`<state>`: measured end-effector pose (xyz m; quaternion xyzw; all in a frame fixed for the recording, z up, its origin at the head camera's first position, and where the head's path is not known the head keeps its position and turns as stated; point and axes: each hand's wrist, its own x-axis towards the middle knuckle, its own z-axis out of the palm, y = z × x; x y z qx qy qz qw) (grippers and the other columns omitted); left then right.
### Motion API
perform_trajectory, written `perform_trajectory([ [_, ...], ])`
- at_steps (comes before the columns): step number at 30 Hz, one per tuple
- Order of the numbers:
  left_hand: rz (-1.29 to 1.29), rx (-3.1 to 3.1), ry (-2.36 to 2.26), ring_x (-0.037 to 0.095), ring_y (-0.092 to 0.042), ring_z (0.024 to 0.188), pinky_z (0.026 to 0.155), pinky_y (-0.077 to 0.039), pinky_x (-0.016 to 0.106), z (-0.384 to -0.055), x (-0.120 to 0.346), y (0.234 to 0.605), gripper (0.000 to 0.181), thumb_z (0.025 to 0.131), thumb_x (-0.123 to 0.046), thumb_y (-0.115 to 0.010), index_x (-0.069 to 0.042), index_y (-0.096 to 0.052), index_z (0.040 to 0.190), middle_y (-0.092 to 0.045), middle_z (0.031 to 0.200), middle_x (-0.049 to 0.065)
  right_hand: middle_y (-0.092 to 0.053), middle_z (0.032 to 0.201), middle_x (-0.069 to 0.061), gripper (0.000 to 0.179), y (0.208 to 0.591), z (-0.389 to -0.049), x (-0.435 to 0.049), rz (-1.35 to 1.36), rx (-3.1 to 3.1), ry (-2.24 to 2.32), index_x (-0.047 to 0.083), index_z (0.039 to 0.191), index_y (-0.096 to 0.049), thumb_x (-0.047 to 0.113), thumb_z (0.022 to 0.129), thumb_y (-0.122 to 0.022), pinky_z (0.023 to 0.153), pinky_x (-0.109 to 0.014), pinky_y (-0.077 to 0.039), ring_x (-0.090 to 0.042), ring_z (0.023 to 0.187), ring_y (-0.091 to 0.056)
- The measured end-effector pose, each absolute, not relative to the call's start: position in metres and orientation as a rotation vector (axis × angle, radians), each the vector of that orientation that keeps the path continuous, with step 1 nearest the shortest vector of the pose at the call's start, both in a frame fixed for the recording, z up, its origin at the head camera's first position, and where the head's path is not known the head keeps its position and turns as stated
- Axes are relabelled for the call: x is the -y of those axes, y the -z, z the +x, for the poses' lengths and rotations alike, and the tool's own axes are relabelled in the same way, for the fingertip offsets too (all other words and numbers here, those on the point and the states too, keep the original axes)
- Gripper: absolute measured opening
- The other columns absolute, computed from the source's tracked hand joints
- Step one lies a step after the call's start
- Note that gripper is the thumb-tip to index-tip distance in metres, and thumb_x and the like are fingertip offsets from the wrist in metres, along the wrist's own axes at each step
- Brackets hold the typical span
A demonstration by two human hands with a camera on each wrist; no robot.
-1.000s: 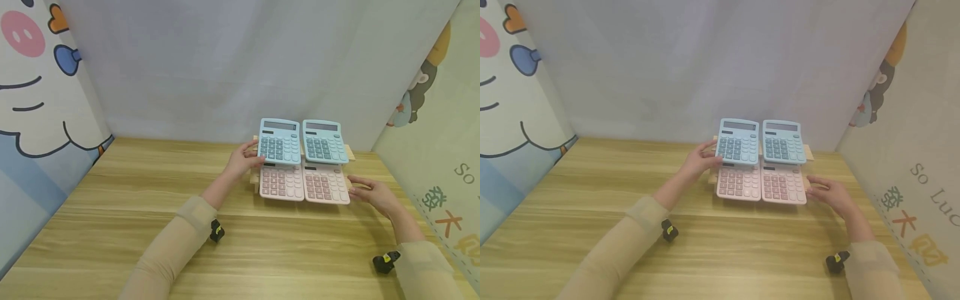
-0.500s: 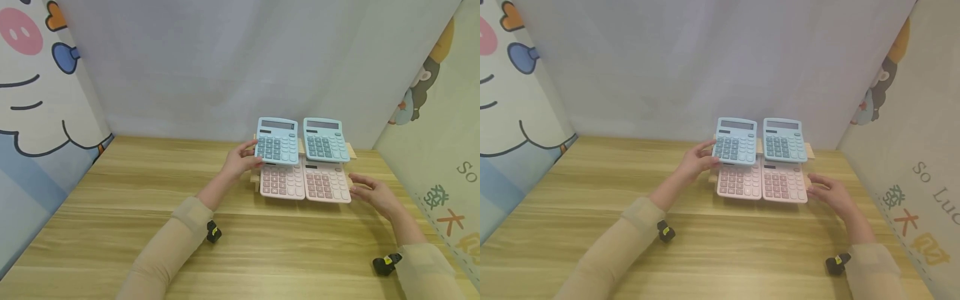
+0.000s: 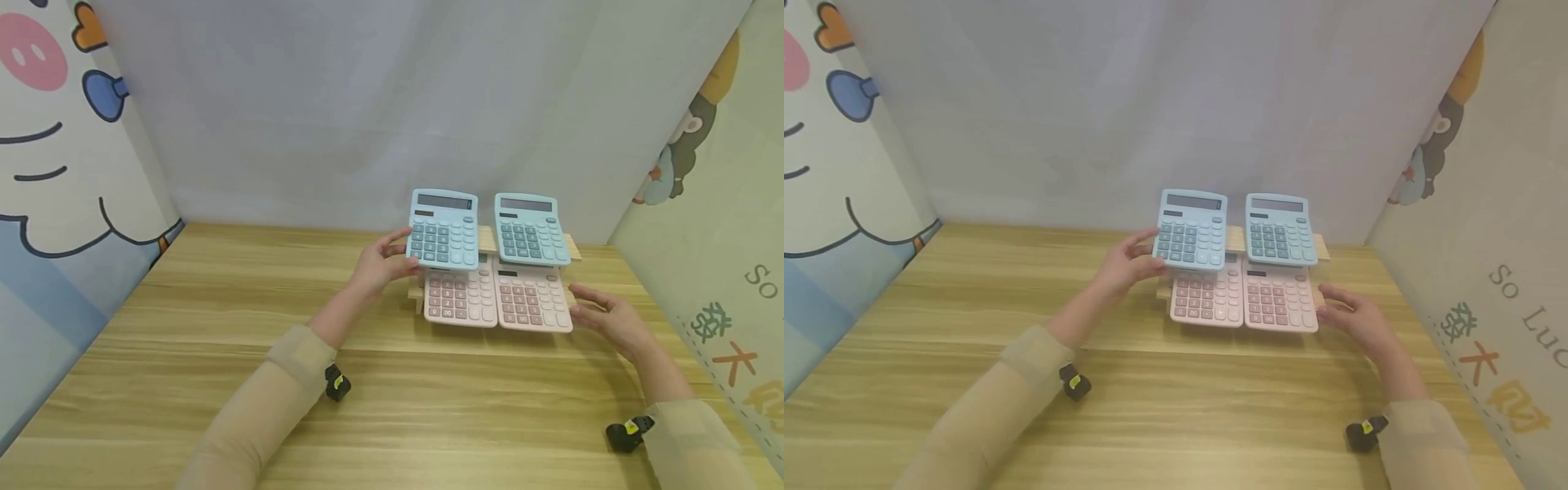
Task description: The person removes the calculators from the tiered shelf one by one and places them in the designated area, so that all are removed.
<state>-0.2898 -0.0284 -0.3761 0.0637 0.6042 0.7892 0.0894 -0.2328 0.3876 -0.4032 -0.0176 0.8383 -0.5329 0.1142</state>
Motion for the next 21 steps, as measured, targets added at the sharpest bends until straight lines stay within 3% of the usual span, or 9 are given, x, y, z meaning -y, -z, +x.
perform_trajectory([
  [12, 0.213, -1.803, -2.402, 0.026, -0.068, 0.088, 0.083, -0.056, 0.034, -0.282, 0.052, 0.363, 0.061, 0.083, 0.009, -0.064, -0.016, -0.050, 0.136, -0.051, 0.125, 0.021, -0.013, 0.152, -0.028, 0.077, 0.404, -0.232, -0.385, -0.046, -2.443, 1.610, 0.005, 0.150, -0.017, 0.033, 0.092, -0.060, 0.087, -0.012, -0.048, 0.015, 0.095, -0.051],
  [21, 0.234, -1.834, -2.413, 0.023, -0.068, 0.088, 0.084, -0.056, 0.034, -0.277, 0.074, 0.355, 0.061, 0.084, 0.008, -0.063, -0.016, -0.048, 0.138, -0.051, 0.126, 0.021, -0.009, 0.154, -0.025, 0.076, 0.404, -0.232, -0.383, -0.007, -2.438, 1.595, 0.003, 0.150, -0.018, 0.034, 0.093, -0.059, 0.089, -0.016, -0.049, 0.014, 0.094, -0.053],
])
